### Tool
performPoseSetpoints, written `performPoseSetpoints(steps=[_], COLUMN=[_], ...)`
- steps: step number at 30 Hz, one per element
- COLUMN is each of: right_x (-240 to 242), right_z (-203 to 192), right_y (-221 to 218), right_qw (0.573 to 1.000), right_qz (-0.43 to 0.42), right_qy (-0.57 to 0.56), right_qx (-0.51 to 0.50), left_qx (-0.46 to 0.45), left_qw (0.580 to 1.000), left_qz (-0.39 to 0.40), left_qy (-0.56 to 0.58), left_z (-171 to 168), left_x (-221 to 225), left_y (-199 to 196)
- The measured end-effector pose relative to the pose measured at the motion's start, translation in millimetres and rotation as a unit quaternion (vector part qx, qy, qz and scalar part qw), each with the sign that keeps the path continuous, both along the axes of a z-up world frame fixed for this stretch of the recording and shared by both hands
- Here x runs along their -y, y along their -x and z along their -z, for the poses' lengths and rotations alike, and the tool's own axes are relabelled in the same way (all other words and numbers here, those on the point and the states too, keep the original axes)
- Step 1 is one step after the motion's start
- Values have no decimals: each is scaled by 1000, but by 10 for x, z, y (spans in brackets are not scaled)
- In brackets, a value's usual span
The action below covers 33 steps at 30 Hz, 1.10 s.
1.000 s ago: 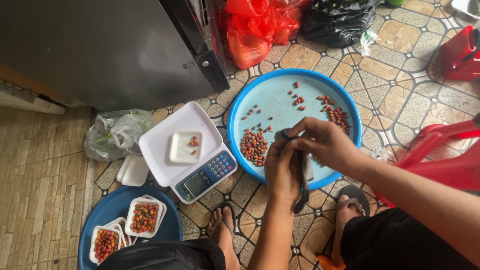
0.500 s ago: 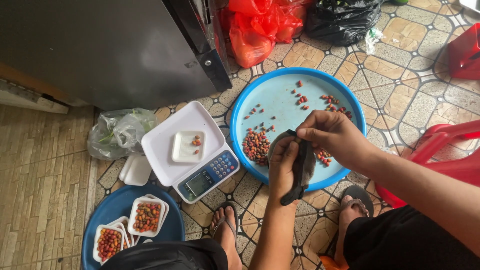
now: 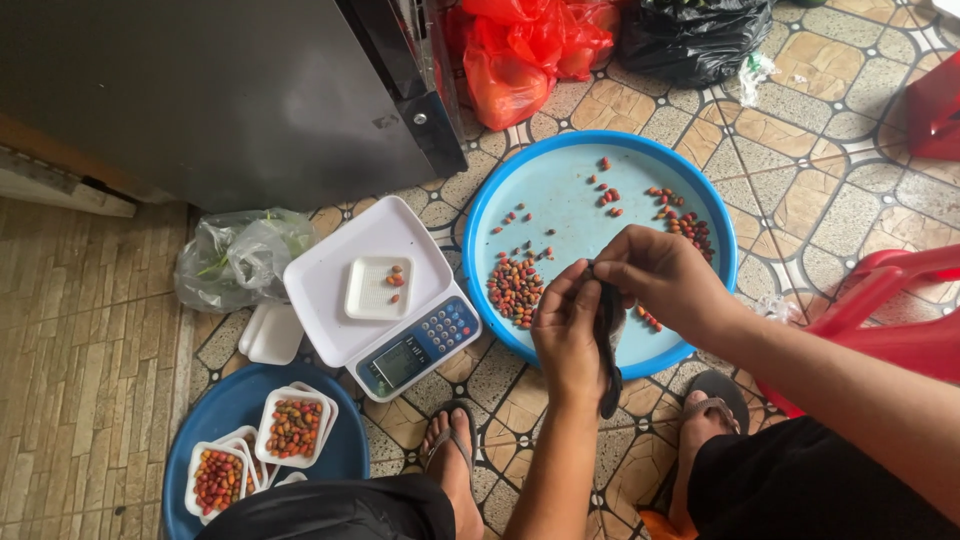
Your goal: Sorting and cleaning small red fruits by hand using a cloth and weighing them on a digital scale.
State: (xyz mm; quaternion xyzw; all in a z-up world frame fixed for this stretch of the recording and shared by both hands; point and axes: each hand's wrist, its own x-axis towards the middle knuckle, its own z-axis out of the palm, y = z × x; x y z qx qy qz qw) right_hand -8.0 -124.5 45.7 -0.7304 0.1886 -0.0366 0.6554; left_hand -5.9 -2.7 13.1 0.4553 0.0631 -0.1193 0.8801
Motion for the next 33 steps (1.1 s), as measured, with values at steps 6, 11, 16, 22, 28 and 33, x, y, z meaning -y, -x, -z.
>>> performPoseSetpoints(steps=[6,11,16,22,28,33], right_x=[-40,-138,-75,115,257,448], right_z=[19,-95,-190,-29,-4,-35], right_y=[-17,-26,-82,-194,-215,-209], right_qw=[1000,994,994,996,992,934], right_qz=[21,-22,-29,-20,-45,-189], right_qy=[10,101,103,-74,-35,242], right_qx=[-21,-25,-27,-55,-111,-185], left_qx=[9,2,42,132,92,-85], left_qw=[997,995,995,989,993,995], left_qz=[-11,-53,-48,-22,29,-49], left_qy=[-81,-85,-78,-61,-68,3], left_z=[195,223,309,252,480,1723], left_x=[-13,1,-11,-110,-105,-306], left_y=[-86,-82,-61,-152,-306,-770])
